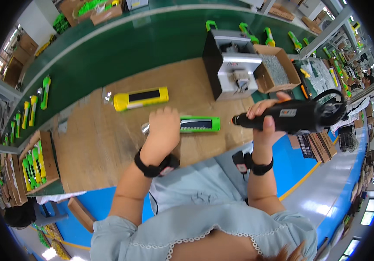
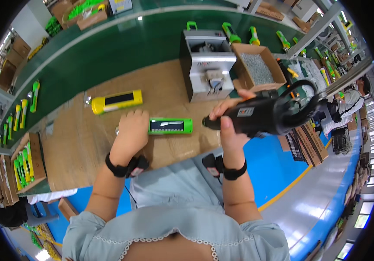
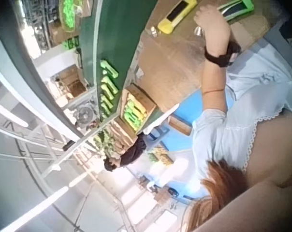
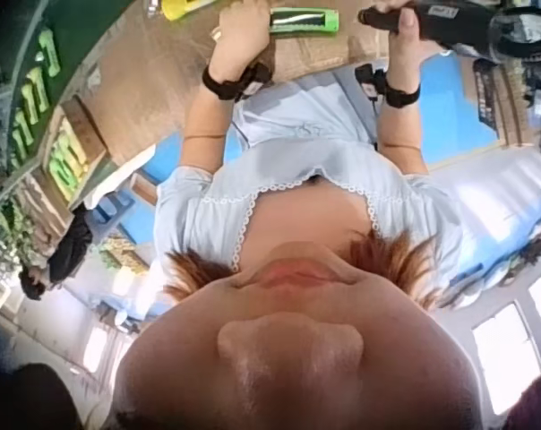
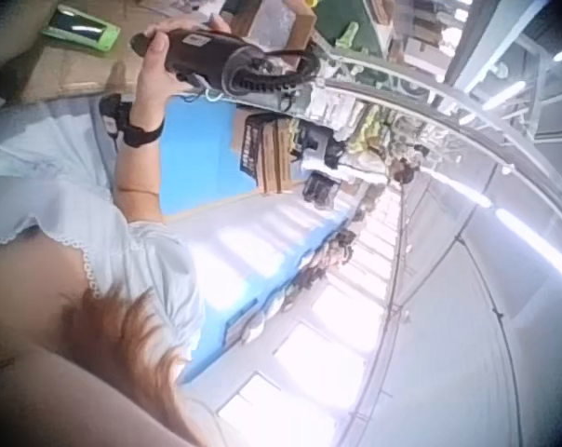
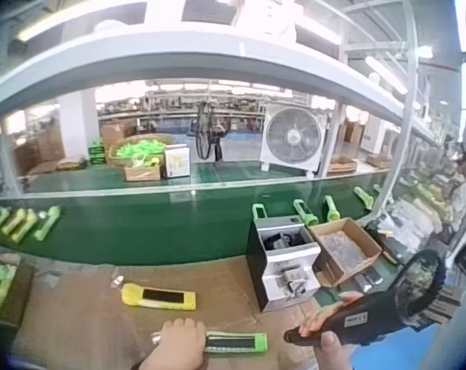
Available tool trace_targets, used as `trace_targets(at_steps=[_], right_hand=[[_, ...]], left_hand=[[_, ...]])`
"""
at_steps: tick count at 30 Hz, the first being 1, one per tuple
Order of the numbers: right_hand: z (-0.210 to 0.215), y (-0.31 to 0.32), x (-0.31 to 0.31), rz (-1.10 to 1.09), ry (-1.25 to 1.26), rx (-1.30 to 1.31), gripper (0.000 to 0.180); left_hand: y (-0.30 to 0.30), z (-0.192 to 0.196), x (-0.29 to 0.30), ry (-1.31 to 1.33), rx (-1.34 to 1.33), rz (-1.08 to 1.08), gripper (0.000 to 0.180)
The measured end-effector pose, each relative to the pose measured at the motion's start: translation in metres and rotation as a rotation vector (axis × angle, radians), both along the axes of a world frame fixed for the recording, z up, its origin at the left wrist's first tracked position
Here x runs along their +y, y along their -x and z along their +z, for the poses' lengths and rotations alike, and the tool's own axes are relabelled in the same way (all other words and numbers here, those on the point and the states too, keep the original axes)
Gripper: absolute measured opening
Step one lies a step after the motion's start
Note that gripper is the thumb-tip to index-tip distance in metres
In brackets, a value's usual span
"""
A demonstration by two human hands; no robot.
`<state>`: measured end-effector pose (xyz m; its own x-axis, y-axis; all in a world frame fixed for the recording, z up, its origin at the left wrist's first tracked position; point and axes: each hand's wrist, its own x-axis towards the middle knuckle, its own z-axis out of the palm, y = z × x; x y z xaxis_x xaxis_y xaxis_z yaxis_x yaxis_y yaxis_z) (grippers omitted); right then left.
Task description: Assembling the internal and external components of handheld solar/battery flashlights and securing them with an electric screwdriver.
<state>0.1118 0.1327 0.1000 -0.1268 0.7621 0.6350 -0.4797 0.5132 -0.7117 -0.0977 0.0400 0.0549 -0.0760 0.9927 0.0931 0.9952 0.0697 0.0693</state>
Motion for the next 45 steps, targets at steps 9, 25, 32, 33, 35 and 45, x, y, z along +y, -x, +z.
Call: trace_targets(at_steps=[9,25,32,33,35,45], right_hand=[[-0.015,-0.027,0.013,-0.008,0.008,0.005,0.058],[-0.008,-0.046,0.001,-0.053,0.068,0.012,0.056],[-0.012,-0.028,0.002,0.075,0.055,0.106,0.054],[-0.01,-0.023,-0.001,0.114,0.056,0.135,0.055],[-0.004,-0.018,-0.003,0.186,0.033,0.168,0.057],[0.014,0.01,-0.005,0.335,-0.042,0.11,0.065]], left_hand=[[-0.017,0.002,0.043,0.247,-0.261,0.272,0.041],[0.06,0.024,0.107,0.4,0.103,0.175,0.046],[0.05,-0.017,0.034,-0.137,-0.177,-0.116,0.048],[0.037,-0.018,0.025,-0.231,-0.187,-0.153,0.049],[0.006,-0.019,0.017,-0.286,-0.208,-0.203,0.051],[-0.044,-0.033,-0.005,-0.325,-0.386,-0.196,0.054]])
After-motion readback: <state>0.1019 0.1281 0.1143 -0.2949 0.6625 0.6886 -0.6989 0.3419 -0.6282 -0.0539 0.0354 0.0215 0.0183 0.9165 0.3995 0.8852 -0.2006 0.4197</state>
